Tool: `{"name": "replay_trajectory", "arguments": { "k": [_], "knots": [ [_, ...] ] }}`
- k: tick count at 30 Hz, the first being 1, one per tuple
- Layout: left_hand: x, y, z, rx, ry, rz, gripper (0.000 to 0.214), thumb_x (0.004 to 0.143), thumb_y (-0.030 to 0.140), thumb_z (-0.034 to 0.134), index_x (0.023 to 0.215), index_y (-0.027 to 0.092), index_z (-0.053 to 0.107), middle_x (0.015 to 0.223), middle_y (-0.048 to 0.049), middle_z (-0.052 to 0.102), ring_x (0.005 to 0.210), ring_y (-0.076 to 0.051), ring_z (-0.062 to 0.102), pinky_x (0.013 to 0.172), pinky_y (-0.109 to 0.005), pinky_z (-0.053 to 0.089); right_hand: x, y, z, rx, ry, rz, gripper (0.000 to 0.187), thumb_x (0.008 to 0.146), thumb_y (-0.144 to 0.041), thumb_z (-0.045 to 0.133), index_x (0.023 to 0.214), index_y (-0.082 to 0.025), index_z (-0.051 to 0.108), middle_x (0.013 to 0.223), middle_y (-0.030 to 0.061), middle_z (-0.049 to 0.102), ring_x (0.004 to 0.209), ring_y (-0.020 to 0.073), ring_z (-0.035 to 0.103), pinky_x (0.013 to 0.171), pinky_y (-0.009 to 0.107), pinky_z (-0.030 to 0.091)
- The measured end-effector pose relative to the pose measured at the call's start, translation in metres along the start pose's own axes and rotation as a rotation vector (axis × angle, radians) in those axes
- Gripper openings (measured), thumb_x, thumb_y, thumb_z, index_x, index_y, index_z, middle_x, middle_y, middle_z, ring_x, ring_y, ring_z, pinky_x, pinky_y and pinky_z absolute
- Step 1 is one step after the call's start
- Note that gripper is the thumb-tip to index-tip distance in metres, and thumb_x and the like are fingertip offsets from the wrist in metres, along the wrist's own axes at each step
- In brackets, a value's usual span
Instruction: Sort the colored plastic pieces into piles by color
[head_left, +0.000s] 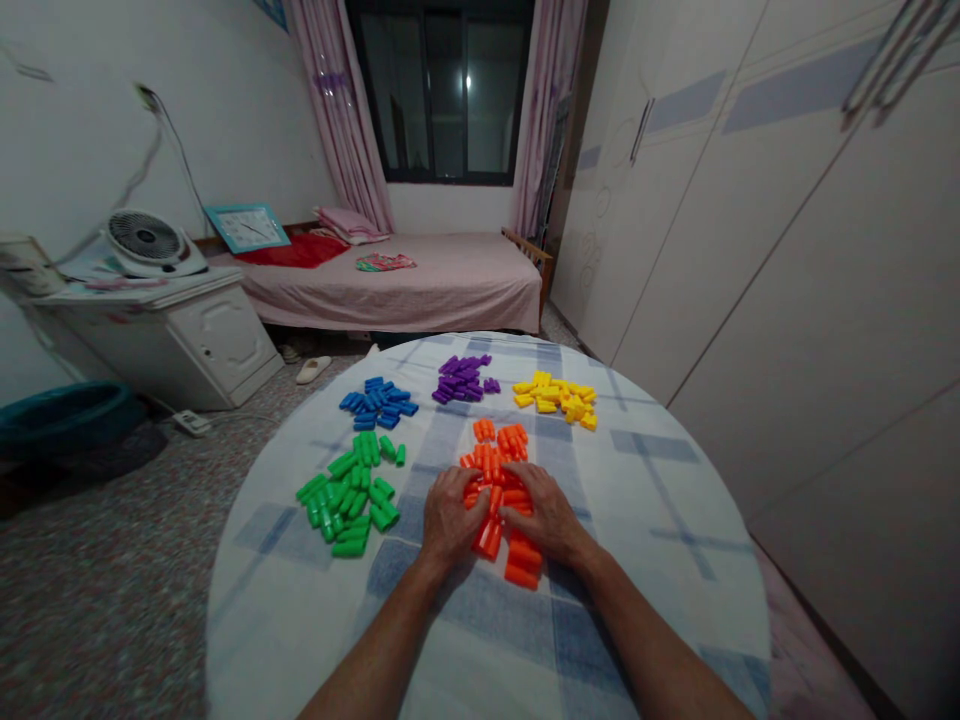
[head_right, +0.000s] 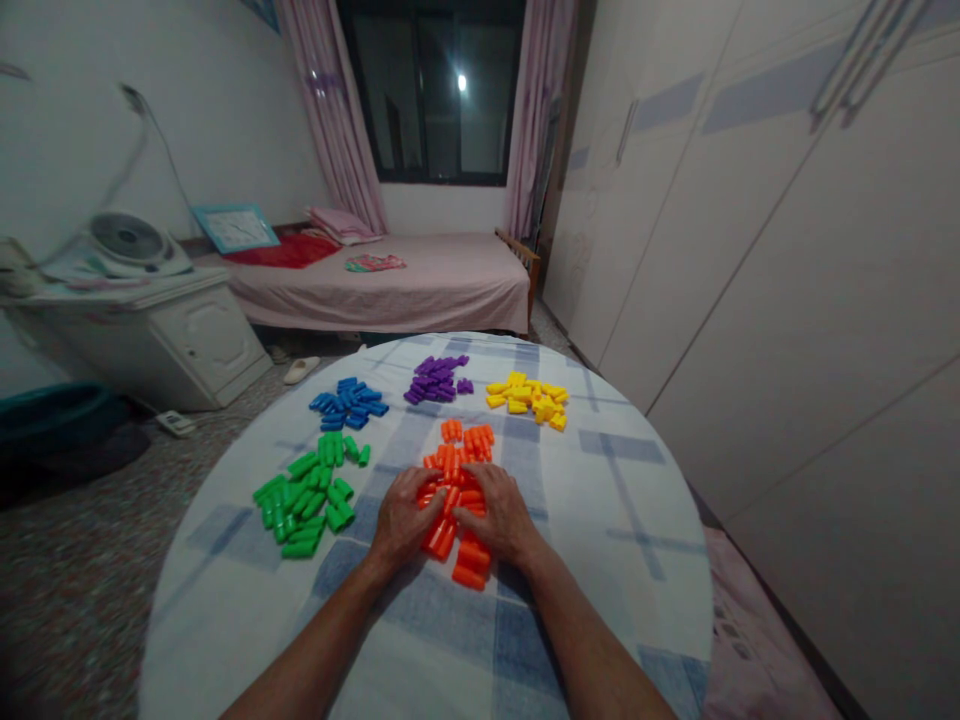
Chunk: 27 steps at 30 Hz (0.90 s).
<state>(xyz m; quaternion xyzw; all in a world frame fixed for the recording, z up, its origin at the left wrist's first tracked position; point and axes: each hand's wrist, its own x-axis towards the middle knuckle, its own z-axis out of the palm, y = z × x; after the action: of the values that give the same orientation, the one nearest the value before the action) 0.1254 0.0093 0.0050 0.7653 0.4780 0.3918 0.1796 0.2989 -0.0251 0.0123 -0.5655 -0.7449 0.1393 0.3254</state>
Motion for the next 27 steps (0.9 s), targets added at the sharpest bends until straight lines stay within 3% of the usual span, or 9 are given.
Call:
{"name": "replay_trajectory", "arguments": {
  "k": [13, 22, 27],
  "knots": [
    [-0.0006, -0.0023, 0.0012, 0.001, -0.020, 0.000, 0.018, 0.082, 0.024, 0.052, 0.095, 0.019, 0.063, 0.093, -0.0057, 0.065, 0.091, -0.022, 0.058, 0.085, -0.038, 0.047, -0.0007, -0.0008, 0.0032, 0.007, 0.054, -0.010, 0.046, 0.072, -0.022, 0.064, 0.116, -0.022, 0.054, 0.117, 0.0086, 0.058, 0.111, 0.0242, 0.050, 0.096, 0.044, 0.040],
    [-0.0002, -0.0016, 0.0006, 0.014, -0.024, 0.013, 0.017, 0.083, 0.024, 0.052, 0.093, 0.020, 0.064, 0.091, -0.0048, 0.065, 0.089, -0.021, 0.059, 0.083, -0.037, 0.047, 0.0021, -0.0023, 0.0017, 0.028, 0.179, -0.047, 0.040, 0.078, -0.016, 0.055, 0.117, -0.022, 0.054, 0.112, 0.0082, 0.058, 0.109, 0.0230, 0.049, 0.098, 0.044, 0.041],
    [-0.0007, -0.0018, 0.0004, 0.019, -0.021, 0.016, 0.017, 0.083, 0.023, 0.052, 0.093, 0.020, 0.064, 0.090, -0.0048, 0.065, 0.089, -0.020, 0.059, 0.083, -0.036, 0.047, 0.0022, 0.0015, 0.0029, 0.021, 0.183, -0.032, 0.034, 0.081, -0.016, 0.050, 0.114, -0.023, 0.055, 0.110, 0.0074, 0.057, 0.107, 0.0225, 0.050, 0.097, 0.043, 0.042]
  ]
}}
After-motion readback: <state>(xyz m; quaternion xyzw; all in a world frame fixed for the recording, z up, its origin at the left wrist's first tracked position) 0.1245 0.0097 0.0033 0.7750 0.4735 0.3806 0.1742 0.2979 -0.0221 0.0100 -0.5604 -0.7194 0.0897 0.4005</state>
